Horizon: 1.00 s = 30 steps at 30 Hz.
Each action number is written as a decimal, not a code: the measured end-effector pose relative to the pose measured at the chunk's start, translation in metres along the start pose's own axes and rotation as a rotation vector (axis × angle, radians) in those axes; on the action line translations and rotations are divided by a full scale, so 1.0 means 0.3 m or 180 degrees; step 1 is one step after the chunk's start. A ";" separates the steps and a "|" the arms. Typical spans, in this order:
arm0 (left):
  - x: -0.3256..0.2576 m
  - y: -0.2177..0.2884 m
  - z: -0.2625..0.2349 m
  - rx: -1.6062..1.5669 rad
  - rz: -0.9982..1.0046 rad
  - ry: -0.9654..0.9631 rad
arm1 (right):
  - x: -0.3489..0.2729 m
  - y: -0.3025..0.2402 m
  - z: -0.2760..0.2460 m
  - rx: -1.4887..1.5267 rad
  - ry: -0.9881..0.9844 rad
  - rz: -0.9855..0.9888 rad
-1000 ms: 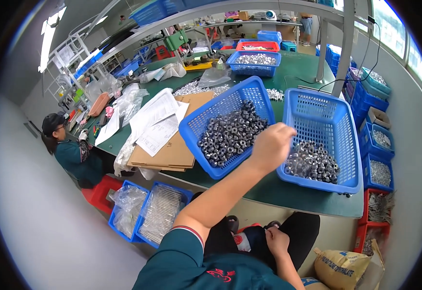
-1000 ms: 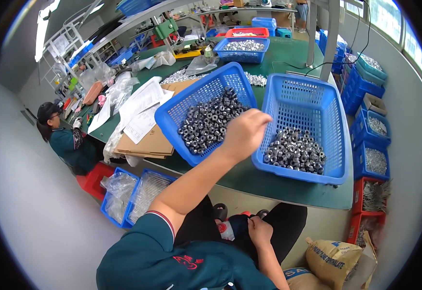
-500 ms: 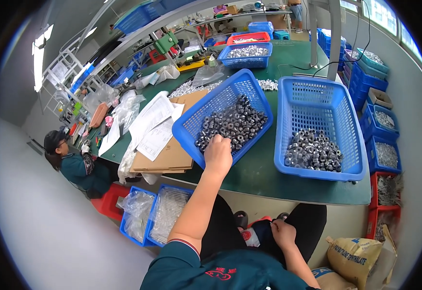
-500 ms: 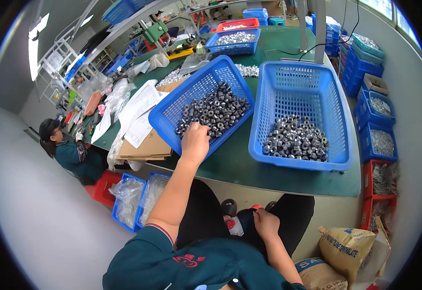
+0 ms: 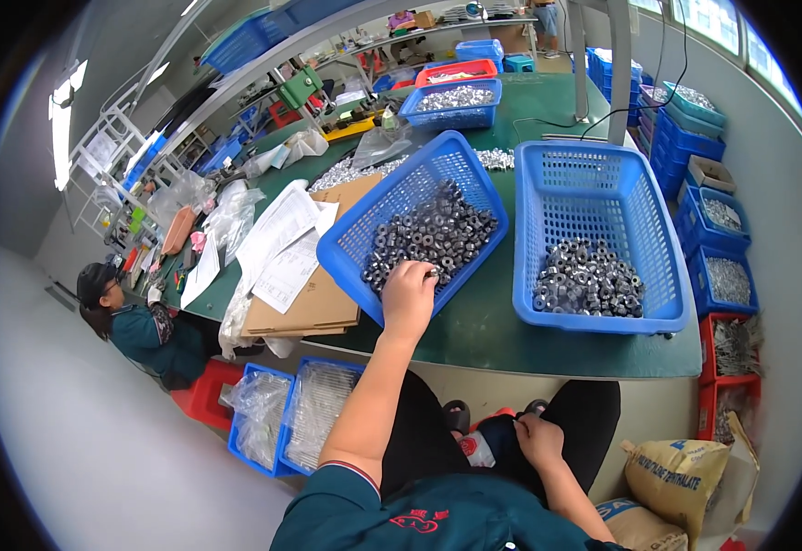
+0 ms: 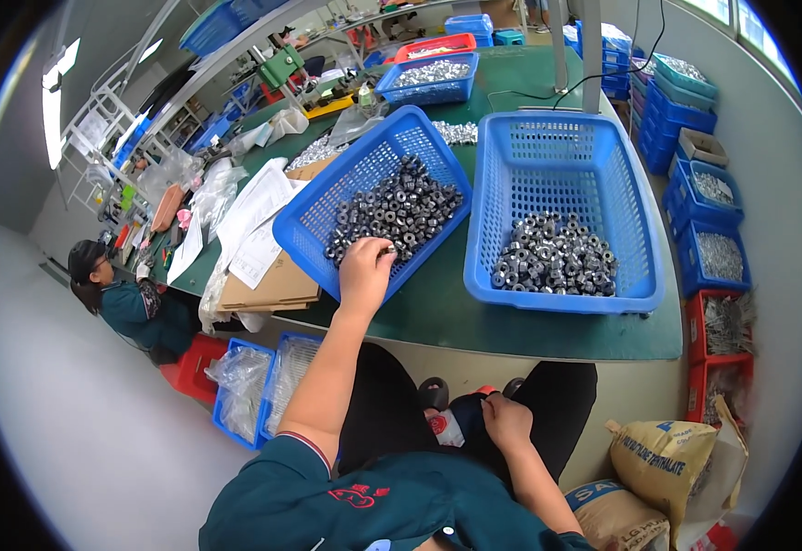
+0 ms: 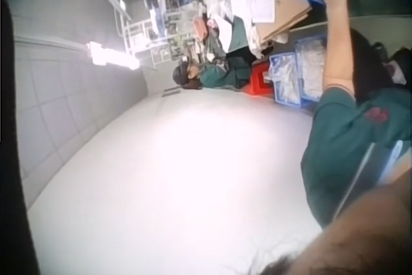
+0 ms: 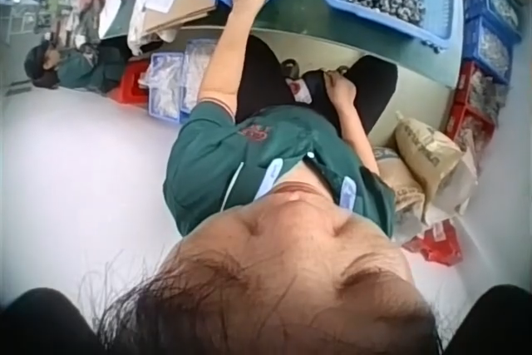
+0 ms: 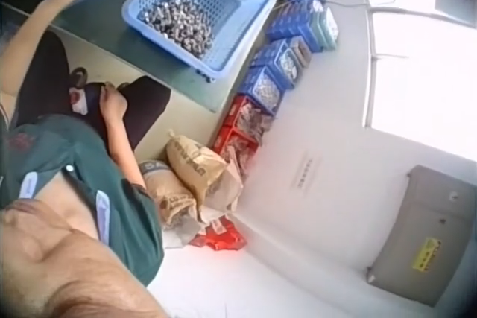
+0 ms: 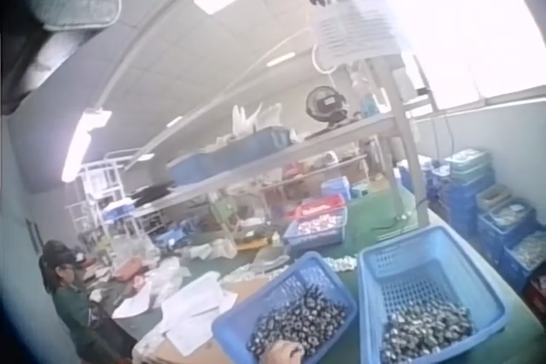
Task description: Manually inspecting and sorting small metal hardware components from one container to another.
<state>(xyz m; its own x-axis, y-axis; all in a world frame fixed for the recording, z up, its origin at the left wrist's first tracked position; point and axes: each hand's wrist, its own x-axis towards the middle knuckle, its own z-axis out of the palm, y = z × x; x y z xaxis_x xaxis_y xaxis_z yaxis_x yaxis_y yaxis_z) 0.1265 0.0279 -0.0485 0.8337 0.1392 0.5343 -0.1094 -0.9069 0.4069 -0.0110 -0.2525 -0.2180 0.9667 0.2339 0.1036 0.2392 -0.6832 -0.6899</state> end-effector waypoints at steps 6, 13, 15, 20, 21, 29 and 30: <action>-0.098 0.127 -0.074 -0.4248 -0.1163 -0.0696 | -0.014 0.003 -0.015 0.0029 -0.0062 0.0096; -0.310 0.184 -0.102 -0.5505 -0.1491 -0.1516 | 0.065 -0.250 -0.234 0.1470 0.0389 -0.0097; -0.358 0.197 -0.103 -0.5465 -0.1447 -0.1671 | 0.085 -0.330 -0.300 0.1501 0.0485 -0.0646; -0.428 0.230 -0.143 -0.4417 -0.1649 -0.1893 | 0.104 -0.438 -0.360 0.1562 0.0396 -0.1080; -0.438 0.230 -0.147 -0.3927 -0.1369 -0.1851 | 0.105 -0.444 -0.353 0.1522 0.0439 -0.1141; -0.444 0.258 -0.217 -0.2839 -0.0478 -0.1699 | 0.080 -0.458 -0.318 0.1061 0.0408 -0.1199; -0.447 0.253 -0.219 -0.2847 -0.0475 -0.1697 | 0.078 -0.459 -0.321 0.0966 0.0461 -0.1251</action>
<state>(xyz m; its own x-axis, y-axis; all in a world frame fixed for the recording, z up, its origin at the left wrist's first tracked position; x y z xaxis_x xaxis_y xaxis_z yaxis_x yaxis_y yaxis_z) -0.0290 -0.0334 -0.0407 0.9781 -0.1647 0.1268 -0.1645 -0.2404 0.9566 -0.0127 -0.2195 -0.0516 0.8170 0.3196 0.4800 0.5705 -0.3267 -0.7535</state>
